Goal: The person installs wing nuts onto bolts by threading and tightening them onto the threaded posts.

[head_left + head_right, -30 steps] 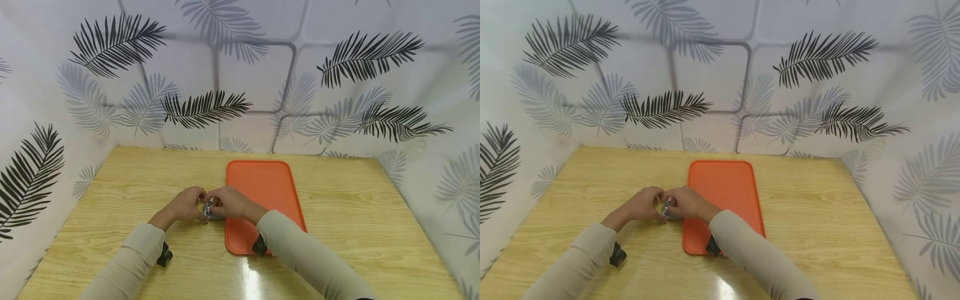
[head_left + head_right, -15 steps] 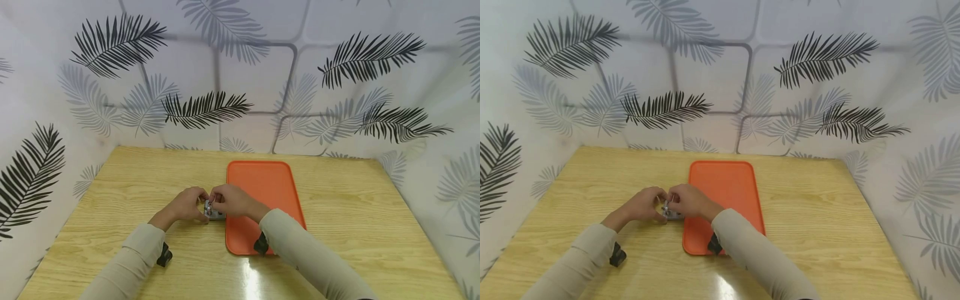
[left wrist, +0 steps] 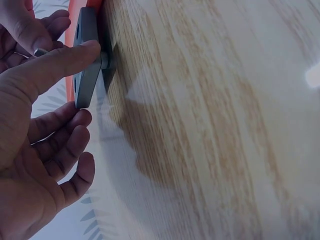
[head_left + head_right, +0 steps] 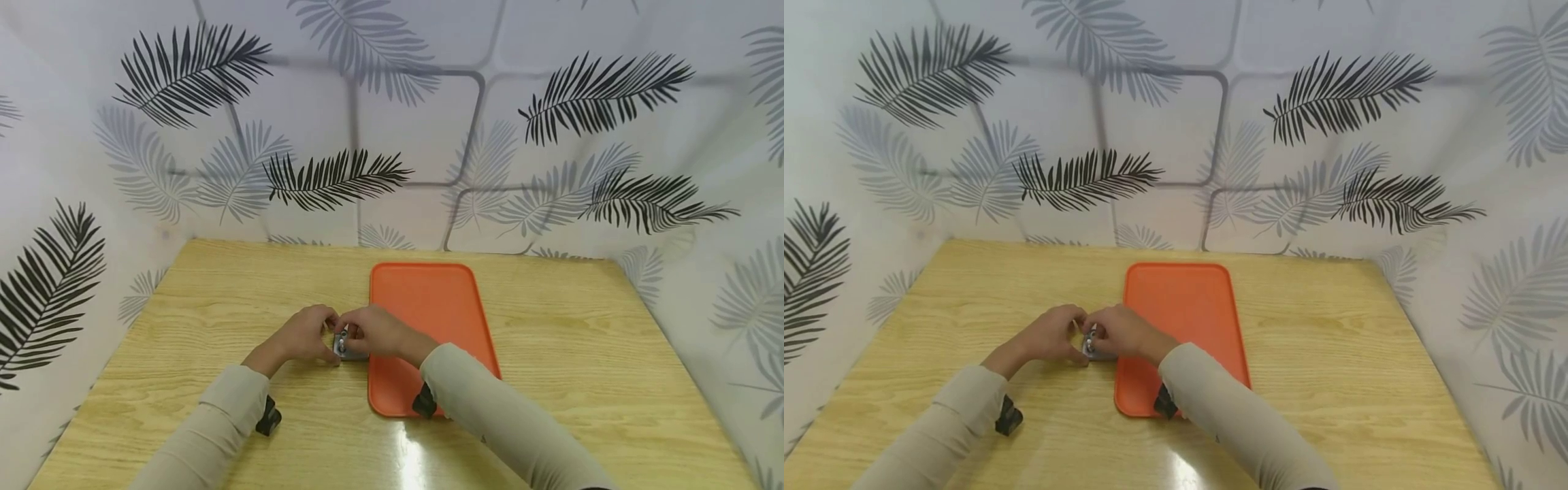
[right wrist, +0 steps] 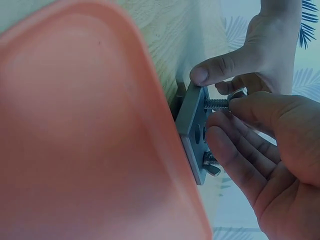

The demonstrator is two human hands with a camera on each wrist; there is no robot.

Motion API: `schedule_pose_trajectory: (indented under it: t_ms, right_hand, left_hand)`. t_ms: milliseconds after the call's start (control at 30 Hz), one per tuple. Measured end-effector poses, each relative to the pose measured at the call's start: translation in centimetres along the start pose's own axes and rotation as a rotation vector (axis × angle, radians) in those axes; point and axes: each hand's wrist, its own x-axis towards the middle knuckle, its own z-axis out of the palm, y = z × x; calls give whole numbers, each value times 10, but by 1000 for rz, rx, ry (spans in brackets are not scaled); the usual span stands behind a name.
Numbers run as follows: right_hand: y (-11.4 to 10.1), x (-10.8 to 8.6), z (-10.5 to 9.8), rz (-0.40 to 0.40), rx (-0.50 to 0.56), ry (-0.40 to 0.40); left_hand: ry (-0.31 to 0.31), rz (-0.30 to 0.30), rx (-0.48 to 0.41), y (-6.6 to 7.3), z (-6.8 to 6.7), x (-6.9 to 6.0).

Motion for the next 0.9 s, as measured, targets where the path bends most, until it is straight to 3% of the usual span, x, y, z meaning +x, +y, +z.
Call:
schedule_pose_trajectory:
  t_ms: [300,533,700,900]
  right_hand:
    - [1,1,5,8,-63,67]
    - [2,-2,-1,42,-15,81]
    - [3,0,-2,-21,-70,46]
    - [3,1,3,-46,-34,12]
  left_hand:
    - [0,7,2,1,-1,-1]
    - [-13,-6,16,0,-1,2]
    - [-21,-32,32,-1,0,4]
    - [-13,-12,28,-3,1,3]
